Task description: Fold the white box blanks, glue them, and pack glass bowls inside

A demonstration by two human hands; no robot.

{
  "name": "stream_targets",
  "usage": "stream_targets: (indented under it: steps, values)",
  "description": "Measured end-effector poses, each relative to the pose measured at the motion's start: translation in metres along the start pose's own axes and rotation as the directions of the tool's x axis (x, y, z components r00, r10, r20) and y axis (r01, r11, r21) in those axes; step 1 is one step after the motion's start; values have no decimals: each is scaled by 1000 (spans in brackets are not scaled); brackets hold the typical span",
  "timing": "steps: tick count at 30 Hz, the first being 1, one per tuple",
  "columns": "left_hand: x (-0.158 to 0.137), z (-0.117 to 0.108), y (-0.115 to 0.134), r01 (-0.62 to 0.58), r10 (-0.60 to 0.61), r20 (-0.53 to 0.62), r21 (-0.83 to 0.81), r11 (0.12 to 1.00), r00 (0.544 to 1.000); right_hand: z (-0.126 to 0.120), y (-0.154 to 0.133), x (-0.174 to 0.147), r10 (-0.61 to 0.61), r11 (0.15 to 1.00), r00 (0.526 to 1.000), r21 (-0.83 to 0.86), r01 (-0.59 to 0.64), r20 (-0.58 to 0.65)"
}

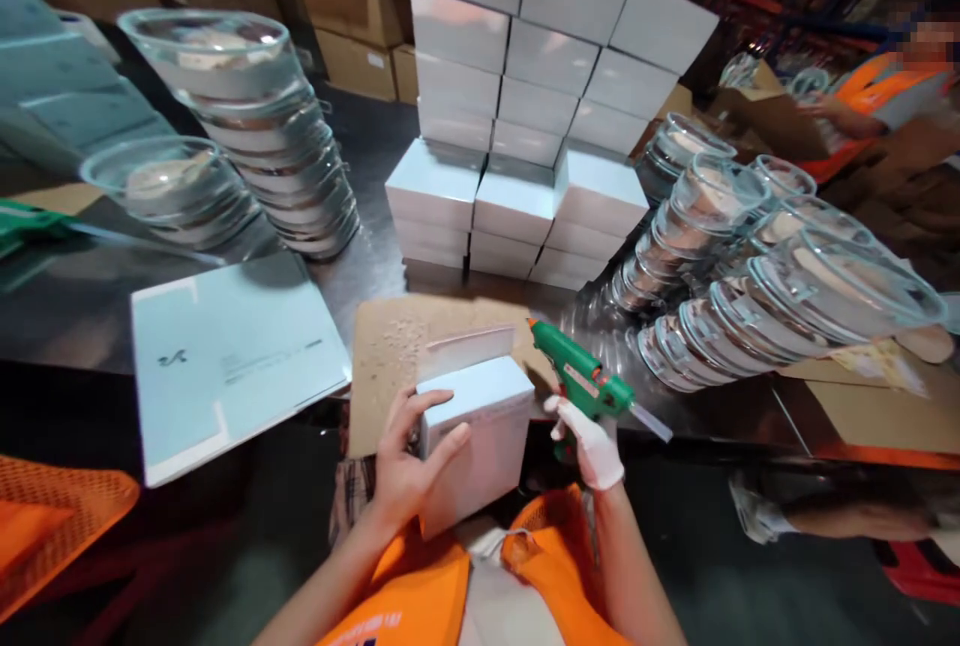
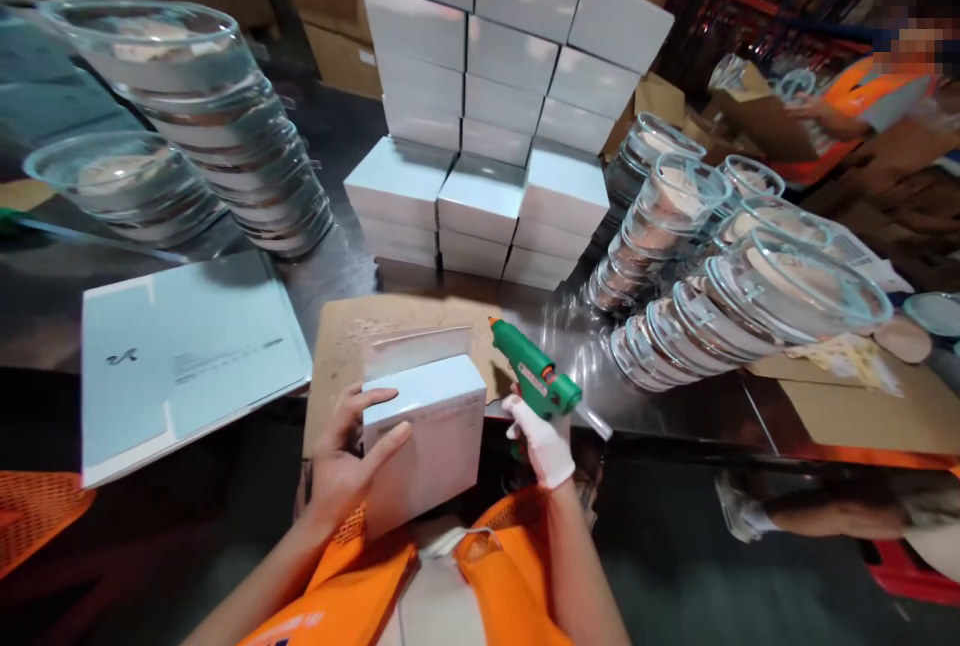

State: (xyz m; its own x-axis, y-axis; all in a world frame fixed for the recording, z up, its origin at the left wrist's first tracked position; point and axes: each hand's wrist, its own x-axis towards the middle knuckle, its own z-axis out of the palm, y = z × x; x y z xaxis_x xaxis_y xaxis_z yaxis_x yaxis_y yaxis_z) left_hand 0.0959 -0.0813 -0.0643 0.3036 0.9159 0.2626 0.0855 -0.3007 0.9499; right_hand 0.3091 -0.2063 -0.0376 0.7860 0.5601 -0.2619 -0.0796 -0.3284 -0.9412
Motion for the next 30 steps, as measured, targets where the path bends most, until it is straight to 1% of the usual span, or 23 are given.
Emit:
stream_targets:
  steps: [2,3,5,8,10,11,12,13,14,15,16,17,18,19,20,21,22,24,25,26,28,30]
  values:
    - [2,-2,2,17,-18,-12,-28,999,1000,13,-7,21,85,996,993,24,-88,86]
    - [3,-3,3,19,-20,-19,-43,999,1000,17,-10,30,106,994,988,13,-108,113]
    - [6,-9,3,25,-28,-37,-67,997,999,19,-15,44,107,994,989,-33,-105,101]
    - [11,-17,1,73,-77,-37,-102,992,996,5,-20,47,70,990,997,-122,-67,19]
    - [14,-19,-1,96,-98,-13,-127,987,995,-4,-28,40,-12,990,999,-139,5,-52]
    - [15,-18,-1,94,-94,8,-138,986,996,-4,-33,34,-69,992,997,-111,63,-47]
    - [16,-16,-1,85,-81,34,-150,985,996,-2,-39,29,-122,991,993,-60,122,1]
    - [17,-13,-1,72,-62,68,-164,984,996,2,-45,24,-164,987,983,12,163,86]
    - [17,-10,-1,64,-45,106,-180,982,993,9,-51,20,-188,981,963,94,172,191]
    - [18,-7,0,61,-34,137,-197,979,990,15,-55,18,-191,975,937,168,146,293]
    - [18,-4,0,64,-31,156,-212,975,987,22,-59,17,-177,970,913,220,99,367]
    - [18,-1,0,79,-41,163,-231,970,986,27,-60,17,-163,965,906,253,65,390]
    - [19,1,0,103,-63,157,-263,959,986,29,-61,17,-164,961,909,272,58,384]
    - [20,2,0,130,-90,142,-306,943,986,29,-60,17,-188,956,912,281,84,366]
    - [21,4,0,156,-118,128,-354,922,985,27,-59,17,-238,949,902,283,137,361]
    - [23,5,0,175,-138,119,-409,896,983,23,-58,15,-302,939,871,279,201,387]
    - [24,6,0,185,-147,119,-461,868,982,19,-57,13,-365,925,823,275,264,436]
    - [28,5,0,181,-137,121,-525,831,983,10,-56,8,-454,891,702,254,377,549]
    - [29,4,0,167,-117,129,-522,836,985,8,-56,6,-477,873,656,227,433,584]
    - [30,2,0,143,-87,133,-503,852,987,7,-57,4,-490,853,628,185,487,604]
    - [31,-2,2,64,-7,136,-421,905,991,10,-57,2,-512,808,602,105,580,612]
    - [31,-5,5,-11,64,140,-350,937,988,15,-57,3,-532,778,578,87,623,619]
